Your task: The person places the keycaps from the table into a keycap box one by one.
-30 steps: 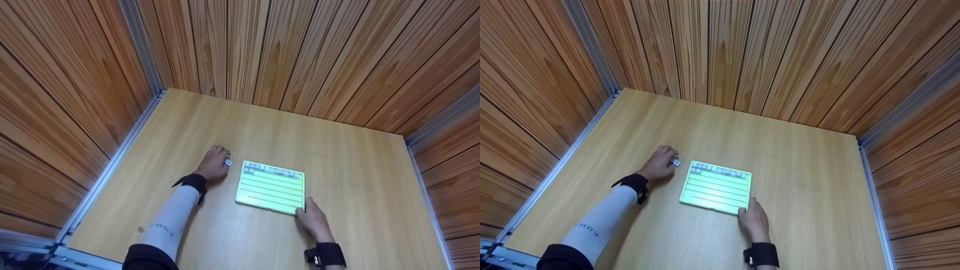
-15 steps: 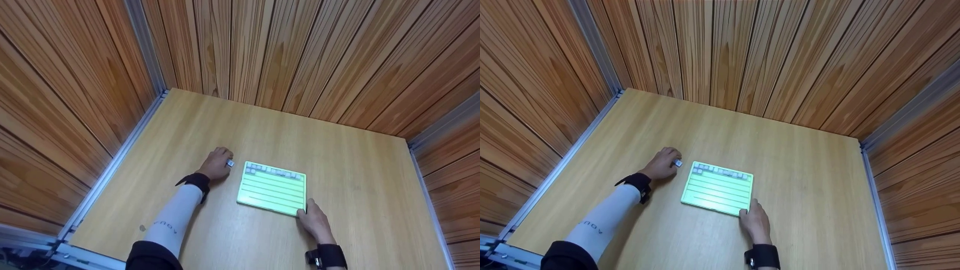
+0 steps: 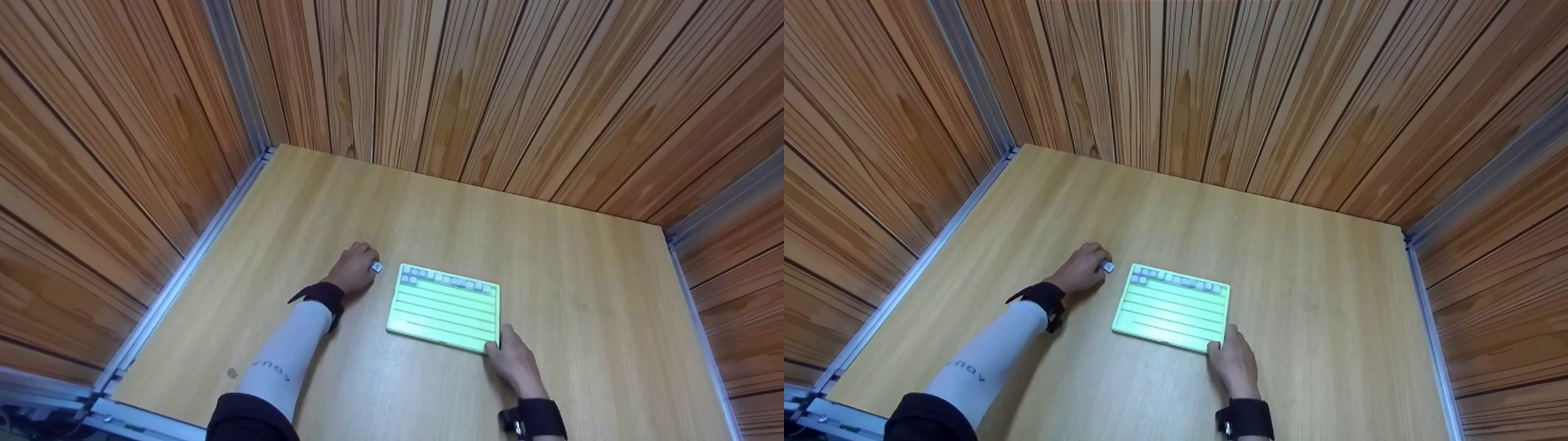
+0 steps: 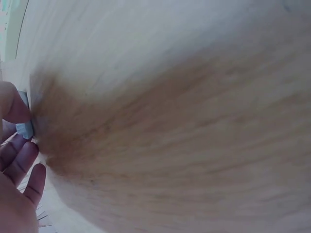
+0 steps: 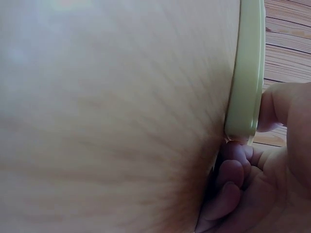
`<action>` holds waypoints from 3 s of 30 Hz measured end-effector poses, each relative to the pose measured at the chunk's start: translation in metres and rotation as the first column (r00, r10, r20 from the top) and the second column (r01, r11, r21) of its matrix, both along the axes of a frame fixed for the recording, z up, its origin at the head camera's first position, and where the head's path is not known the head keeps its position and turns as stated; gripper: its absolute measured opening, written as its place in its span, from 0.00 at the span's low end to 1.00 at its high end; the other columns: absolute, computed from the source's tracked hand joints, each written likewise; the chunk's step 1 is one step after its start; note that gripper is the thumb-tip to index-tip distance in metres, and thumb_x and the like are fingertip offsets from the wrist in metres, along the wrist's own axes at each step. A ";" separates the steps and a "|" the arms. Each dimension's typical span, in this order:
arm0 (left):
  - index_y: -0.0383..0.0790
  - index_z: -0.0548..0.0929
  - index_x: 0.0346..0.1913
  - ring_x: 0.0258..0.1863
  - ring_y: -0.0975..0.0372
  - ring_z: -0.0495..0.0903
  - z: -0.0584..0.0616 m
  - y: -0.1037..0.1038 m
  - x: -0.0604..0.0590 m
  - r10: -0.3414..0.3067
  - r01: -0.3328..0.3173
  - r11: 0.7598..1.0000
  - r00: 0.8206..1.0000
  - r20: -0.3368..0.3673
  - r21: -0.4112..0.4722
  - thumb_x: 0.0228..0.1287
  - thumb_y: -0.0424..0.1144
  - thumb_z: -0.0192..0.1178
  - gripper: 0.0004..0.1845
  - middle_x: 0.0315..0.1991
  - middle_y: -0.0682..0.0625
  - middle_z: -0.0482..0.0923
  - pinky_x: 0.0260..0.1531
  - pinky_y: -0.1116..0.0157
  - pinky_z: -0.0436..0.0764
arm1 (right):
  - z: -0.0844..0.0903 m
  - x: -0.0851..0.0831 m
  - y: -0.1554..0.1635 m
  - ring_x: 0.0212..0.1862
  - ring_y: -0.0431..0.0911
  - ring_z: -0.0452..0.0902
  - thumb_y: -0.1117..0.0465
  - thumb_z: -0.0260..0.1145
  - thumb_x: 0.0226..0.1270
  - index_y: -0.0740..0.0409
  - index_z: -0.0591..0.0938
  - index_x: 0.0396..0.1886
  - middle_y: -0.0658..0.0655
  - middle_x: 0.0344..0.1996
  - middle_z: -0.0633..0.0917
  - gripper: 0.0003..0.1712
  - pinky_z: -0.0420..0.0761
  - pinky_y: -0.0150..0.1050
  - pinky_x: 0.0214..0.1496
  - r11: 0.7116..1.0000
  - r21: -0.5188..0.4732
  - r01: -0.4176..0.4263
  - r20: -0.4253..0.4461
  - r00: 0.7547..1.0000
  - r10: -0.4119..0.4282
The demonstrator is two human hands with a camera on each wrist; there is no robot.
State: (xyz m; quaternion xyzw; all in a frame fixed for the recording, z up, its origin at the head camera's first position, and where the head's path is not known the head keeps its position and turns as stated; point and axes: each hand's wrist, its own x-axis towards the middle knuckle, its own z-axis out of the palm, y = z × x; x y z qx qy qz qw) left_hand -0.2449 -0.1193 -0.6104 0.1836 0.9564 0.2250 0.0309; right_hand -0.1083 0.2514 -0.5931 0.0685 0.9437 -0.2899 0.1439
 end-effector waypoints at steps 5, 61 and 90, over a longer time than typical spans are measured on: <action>0.34 0.83 0.44 0.46 0.52 0.74 0.005 0.000 0.002 0.008 -0.008 0.999 1.000 -0.002 0.038 0.62 0.29 0.61 0.09 0.42 0.45 0.77 0.49 0.54 0.76 | 0.000 0.001 0.000 0.32 0.51 0.64 0.60 0.56 0.68 0.62 0.67 0.38 0.56 0.30 0.66 0.10 0.63 0.41 0.31 1.000 0.001 -0.004 -0.017 1.000 0.004; 0.33 0.86 0.48 0.44 0.58 0.78 0.027 0.034 0.006 -0.100 0.120 0.932 0.992 -0.076 0.343 0.66 0.27 0.64 0.09 0.45 0.47 0.78 0.48 0.61 0.80 | 0.000 0.002 -0.001 0.32 0.51 0.66 0.60 0.57 0.68 0.62 0.69 0.40 0.56 0.30 0.69 0.10 0.65 0.41 0.31 1.000 0.001 0.011 -0.007 1.000 -0.011; 0.40 0.87 0.42 0.44 0.58 0.77 0.027 0.074 0.009 -0.330 0.345 0.938 0.891 -0.312 -0.008 0.65 0.31 0.63 0.06 0.41 0.50 0.82 0.45 0.64 0.79 | 0.002 0.001 -0.001 0.32 0.51 0.66 0.60 0.57 0.69 0.62 0.69 0.41 0.56 0.31 0.69 0.10 0.65 0.41 0.30 1.000 -0.003 0.011 -0.005 1.000 -0.011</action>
